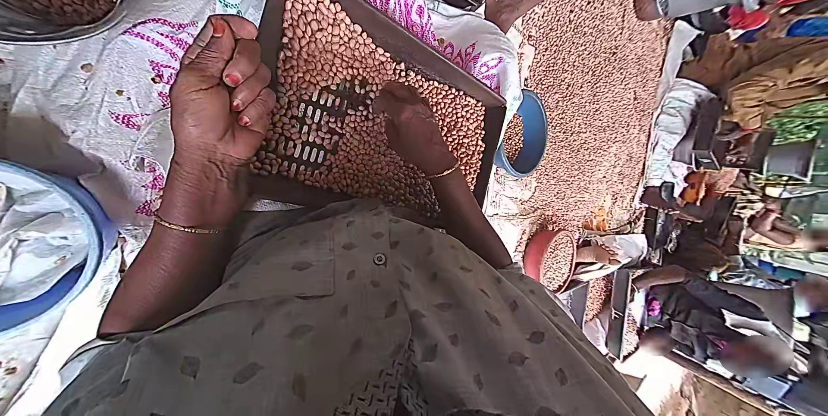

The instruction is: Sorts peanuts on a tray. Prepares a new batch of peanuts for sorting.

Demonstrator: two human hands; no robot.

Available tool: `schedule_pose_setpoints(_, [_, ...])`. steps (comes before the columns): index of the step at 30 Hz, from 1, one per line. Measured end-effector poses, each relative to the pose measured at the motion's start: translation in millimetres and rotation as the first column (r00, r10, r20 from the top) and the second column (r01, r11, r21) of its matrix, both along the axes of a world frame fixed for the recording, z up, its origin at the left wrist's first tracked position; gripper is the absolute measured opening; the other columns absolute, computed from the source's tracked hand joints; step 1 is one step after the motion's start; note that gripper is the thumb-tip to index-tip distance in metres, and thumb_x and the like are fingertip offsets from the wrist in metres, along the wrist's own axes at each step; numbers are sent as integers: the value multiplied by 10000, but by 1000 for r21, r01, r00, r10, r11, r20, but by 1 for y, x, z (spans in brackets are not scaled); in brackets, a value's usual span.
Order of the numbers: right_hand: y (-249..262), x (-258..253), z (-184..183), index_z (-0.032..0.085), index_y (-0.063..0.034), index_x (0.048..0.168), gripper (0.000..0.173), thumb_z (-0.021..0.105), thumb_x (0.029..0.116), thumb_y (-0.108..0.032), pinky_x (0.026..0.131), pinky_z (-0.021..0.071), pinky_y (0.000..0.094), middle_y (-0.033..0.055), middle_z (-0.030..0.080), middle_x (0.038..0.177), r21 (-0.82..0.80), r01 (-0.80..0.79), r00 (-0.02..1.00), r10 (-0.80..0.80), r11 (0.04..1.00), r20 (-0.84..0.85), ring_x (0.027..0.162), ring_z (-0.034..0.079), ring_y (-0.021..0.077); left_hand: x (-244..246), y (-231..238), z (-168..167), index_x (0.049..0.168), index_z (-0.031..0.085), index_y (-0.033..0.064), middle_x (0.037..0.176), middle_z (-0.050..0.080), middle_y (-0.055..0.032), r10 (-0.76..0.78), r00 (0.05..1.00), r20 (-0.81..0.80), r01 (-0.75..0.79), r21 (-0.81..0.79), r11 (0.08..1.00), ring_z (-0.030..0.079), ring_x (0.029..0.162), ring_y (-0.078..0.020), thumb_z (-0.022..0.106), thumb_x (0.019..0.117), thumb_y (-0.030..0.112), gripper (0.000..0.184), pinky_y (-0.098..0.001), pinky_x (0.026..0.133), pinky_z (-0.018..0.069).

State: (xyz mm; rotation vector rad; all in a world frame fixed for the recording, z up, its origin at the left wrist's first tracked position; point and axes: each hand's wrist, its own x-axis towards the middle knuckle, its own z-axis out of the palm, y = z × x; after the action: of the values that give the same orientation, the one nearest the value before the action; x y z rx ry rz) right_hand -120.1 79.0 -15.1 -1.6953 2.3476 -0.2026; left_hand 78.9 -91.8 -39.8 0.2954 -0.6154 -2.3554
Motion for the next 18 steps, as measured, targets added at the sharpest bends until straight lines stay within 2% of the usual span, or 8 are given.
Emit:
schedule_pose_setpoints(2, [21, 15, 0, 747, -38, 1059, 258, 583, 877, 47, 975, 515, 498, 167, 673, 1242, -134, -112, 979, 132, 985, 153, 1178, 628, 334, -2, 0, 0, 1014, 564, 161, 639, 472, 101, -26, 1000, -13, 27, 10, 1000, 396, 440, 24, 217, 1138, 210, 372, -97, 399, 349])
schedule_pose_setpoints(4, [31, 34, -11, 734, 7, 1013, 149, 624, 913, 9, 792, 591, 430, 176, 692, 1024, -209, -195, 915, 255, 958, 313, 915, 692, 290, -2, 0, 0, 1022, 560, 159, 648, 470, 101, -49, 999, -17, 49, 0, 999, 397, 440, 26, 229, 1135, 190, 351, -91, 397, 347])
schedule_pose_setpoints(5, [33, 42, -18, 731, 21, 987, 119, 636, 926, -14, 708, 592, 440, 181, 698, 954, -190, -201, 906, 256, 961, 338, 823, 704, 293, -2, 0, -1, 1020, 566, 155, 646, 471, 101, -55, 998, -19, 55, -3, 999, 398, 440, 27, 235, 1134, 182, 351, -91, 396, 347])
schedule_pose_setpoints(7, [38, 55, -30, 727, 6, 974, 103, 642, 943, -41, 615, 589, 437, 172, 683, 951, -126, -157, 951, 185, 979, 249, 748, 699, 285, -1, 0, -1, 1016, 573, 149, 645, 469, 101, -61, 998, -16, 61, -1, 998, 396, 440, 28, 240, 1131, 173, 353, -93, 395, 349])
schedule_pose_setpoints(9, [40, 57, -37, 713, -11, 971, 83, 640, 953, -45, 591, 587, 414, 162, 661, 989, -123, -127, 972, 148, 984, 184, 743, 687, 265, 0, 0, -2, 1017, 572, 146, 645, 466, 97, -59, 998, -11, 59, 2, 998, 392, 440, 27, 244, 1132, 174, 349, -94, 394, 349])
schedule_pose_setpoints(13, [39, 56, -40, 705, -10, 983, 95, 620, 958, -43, 610, 587, 416, 156, 657, 994, -113, -126, 968, 147, 986, 202, 769, 686, 266, 0, 0, -2, 1022, 567, 143, 648, 467, 91, -66, 998, -23, 66, 3, 998, 398, 444, 17, 240, 1129, 168, 345, -99, 398, 351])
schedule_pose_setpoints(15, [36, 57, -41, 722, 25, 995, 137, 615, 946, -43, 642, 600, 440, 191, 691, 1008, -119, -139, 968, 160, 983, 195, 812, 717, 304, 0, 0, -2, 1026, 566, 148, 648, 471, 94, -66, 998, -25, 66, 3, 998, 402, 447, 19, 240, 1129, 169, 342, -100, 403, 353])
schedule_pose_setpoints(18, [37, 60, -38, 721, -7, 984, 122, 644, 962, -100, 641, 594, 425, 159, 666, 1007, -64, -198, 970, 205, 978, 130, 841, 696, 285, 0, -1, -2, 1023, 563, 147, 650, 463, 92, -66, 998, -19, 66, -3, 998, 398, 445, 16, 244, 1129, 172, 337, -100, 400, 352])
